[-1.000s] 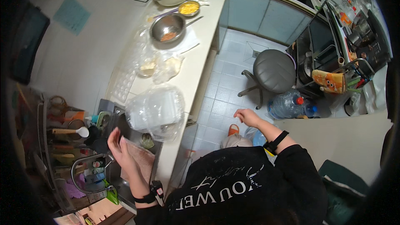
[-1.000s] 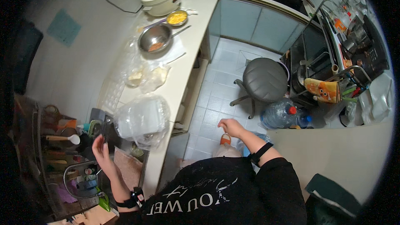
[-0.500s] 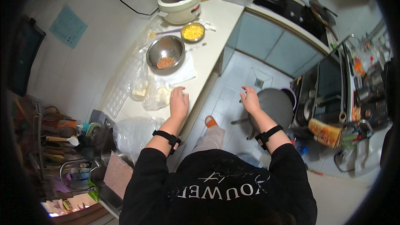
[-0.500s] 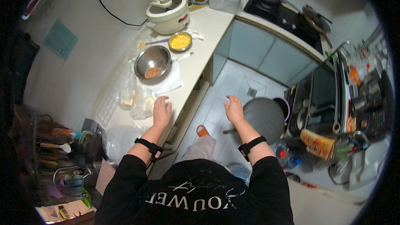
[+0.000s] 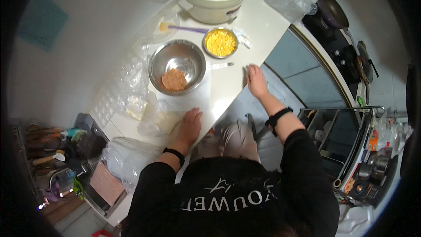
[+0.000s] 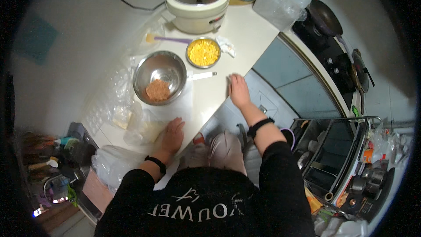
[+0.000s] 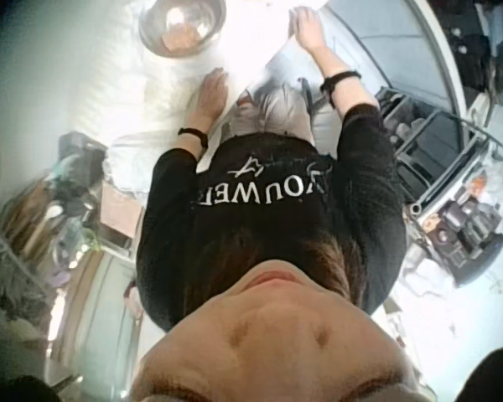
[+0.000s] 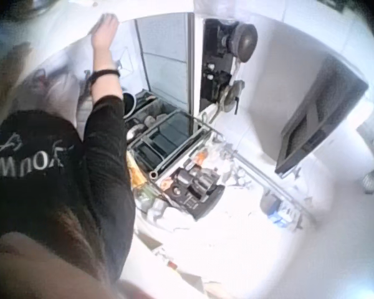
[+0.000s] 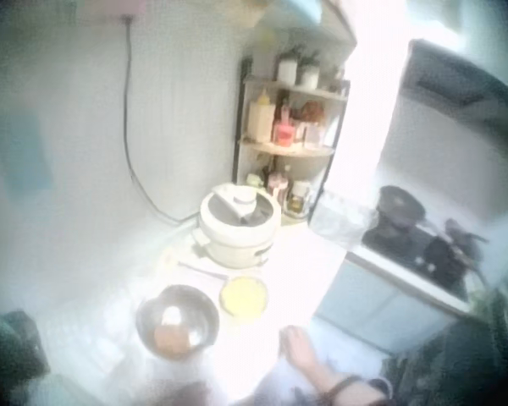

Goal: The person places a block of ground meat into a metal bowl, then repeatedly scoops meat and corn onto square wrappers, rolls them into small bundles, and places them into a plastic tray.

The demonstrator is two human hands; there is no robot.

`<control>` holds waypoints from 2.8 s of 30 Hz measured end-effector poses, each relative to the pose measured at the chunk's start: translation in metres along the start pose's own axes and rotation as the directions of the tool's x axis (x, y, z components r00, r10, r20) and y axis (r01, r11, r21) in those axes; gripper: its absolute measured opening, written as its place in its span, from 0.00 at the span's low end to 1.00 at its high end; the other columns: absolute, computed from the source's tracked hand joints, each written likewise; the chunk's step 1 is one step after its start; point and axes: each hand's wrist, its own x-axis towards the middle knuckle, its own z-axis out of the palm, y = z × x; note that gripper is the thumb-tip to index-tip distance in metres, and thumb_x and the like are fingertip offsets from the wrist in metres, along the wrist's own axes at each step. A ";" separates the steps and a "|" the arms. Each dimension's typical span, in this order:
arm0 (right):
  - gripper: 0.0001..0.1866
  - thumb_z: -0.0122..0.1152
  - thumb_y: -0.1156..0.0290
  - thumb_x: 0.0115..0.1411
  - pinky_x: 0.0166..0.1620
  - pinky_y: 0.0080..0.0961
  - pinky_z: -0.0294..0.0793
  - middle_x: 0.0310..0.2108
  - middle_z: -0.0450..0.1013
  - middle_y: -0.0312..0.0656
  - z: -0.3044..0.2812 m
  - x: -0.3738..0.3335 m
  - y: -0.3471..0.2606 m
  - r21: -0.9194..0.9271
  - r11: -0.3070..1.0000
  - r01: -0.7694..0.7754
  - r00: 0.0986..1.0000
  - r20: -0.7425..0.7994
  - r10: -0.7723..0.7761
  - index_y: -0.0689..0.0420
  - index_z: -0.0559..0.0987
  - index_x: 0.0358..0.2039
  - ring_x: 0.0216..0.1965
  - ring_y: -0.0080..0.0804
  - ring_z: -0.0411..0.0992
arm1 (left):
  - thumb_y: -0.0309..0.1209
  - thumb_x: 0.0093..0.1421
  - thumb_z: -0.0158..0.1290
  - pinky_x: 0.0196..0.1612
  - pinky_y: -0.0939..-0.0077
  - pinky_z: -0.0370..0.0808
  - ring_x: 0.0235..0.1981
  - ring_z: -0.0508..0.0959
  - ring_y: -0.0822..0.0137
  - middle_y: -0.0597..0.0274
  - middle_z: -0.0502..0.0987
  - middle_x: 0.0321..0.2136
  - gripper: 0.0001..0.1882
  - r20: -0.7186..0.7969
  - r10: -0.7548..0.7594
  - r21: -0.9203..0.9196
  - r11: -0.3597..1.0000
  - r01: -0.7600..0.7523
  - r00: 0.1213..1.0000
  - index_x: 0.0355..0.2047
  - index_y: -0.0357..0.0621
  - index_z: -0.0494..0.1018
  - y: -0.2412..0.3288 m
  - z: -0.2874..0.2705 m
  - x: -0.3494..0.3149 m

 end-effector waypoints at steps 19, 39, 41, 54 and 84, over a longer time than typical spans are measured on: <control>0.06 0.51 0.80 0.56 0.45 0.45 0.61 0.37 0.63 0.55 0.058 0.091 0.044 0.190 0.944 0.271 0.949 0.111 -0.295 0.64 0.66 0.34 0.40 0.54 0.61 | 0.25 0.50 0.51 0.62 0.60 0.61 0.60 0.65 0.56 0.53 0.67 0.56 0.25 0.158 -0.103 -0.040 0.993 0.111 0.982 0.52 0.41 0.70 0.005 -0.024 0.016; 0.07 0.51 0.80 0.55 0.45 0.44 0.61 0.36 0.62 0.54 0.057 0.089 0.036 0.040 0.953 0.300 0.949 0.092 -0.303 0.63 0.66 0.35 0.40 0.54 0.61 | 0.29 0.56 0.50 0.51 0.55 0.69 0.48 0.73 0.49 0.47 0.72 0.48 0.21 0.652 0.061 -0.415 0.863 0.288 0.756 0.52 0.42 0.67 0.107 0.140 0.019; 0.08 0.51 0.82 0.54 0.45 0.44 0.61 0.36 0.61 0.55 0.057 0.089 0.035 0.031 0.952 0.304 0.948 0.087 -0.306 0.64 0.66 0.35 0.40 0.56 0.61 | 0.34 0.60 0.48 0.51 0.53 0.69 0.48 0.72 0.46 0.44 0.71 0.49 0.22 0.807 0.010 -0.498 0.550 0.671 0.591 0.55 0.42 0.65 0.103 0.164 0.022; 0.15 0.47 0.85 0.52 0.47 0.44 0.62 0.39 0.60 0.58 0.055 0.090 0.033 0.017 0.959 0.283 0.945 0.166 -0.282 0.67 0.66 0.43 0.41 0.59 0.60 | 0.46 0.69 0.33 0.50 0.46 0.67 0.46 0.70 0.48 0.44 0.66 0.55 0.26 0.649 0.367 -0.190 0.927 -0.325 0.667 0.63 0.47 0.57 0.228 0.462 -0.028; 0.15 0.55 0.76 0.55 0.44 0.44 0.57 0.39 0.62 0.56 0.050 0.093 0.048 0.213 0.933 0.289 0.903 0.264 -0.340 0.66 0.66 0.42 0.41 0.53 0.60 | 0.47 0.68 0.37 0.52 0.53 0.68 0.48 0.72 0.48 0.48 0.69 0.54 0.27 0.916 -0.235 -0.034 0.764 0.644 0.327 0.62 0.49 0.60 0.057 0.291 0.090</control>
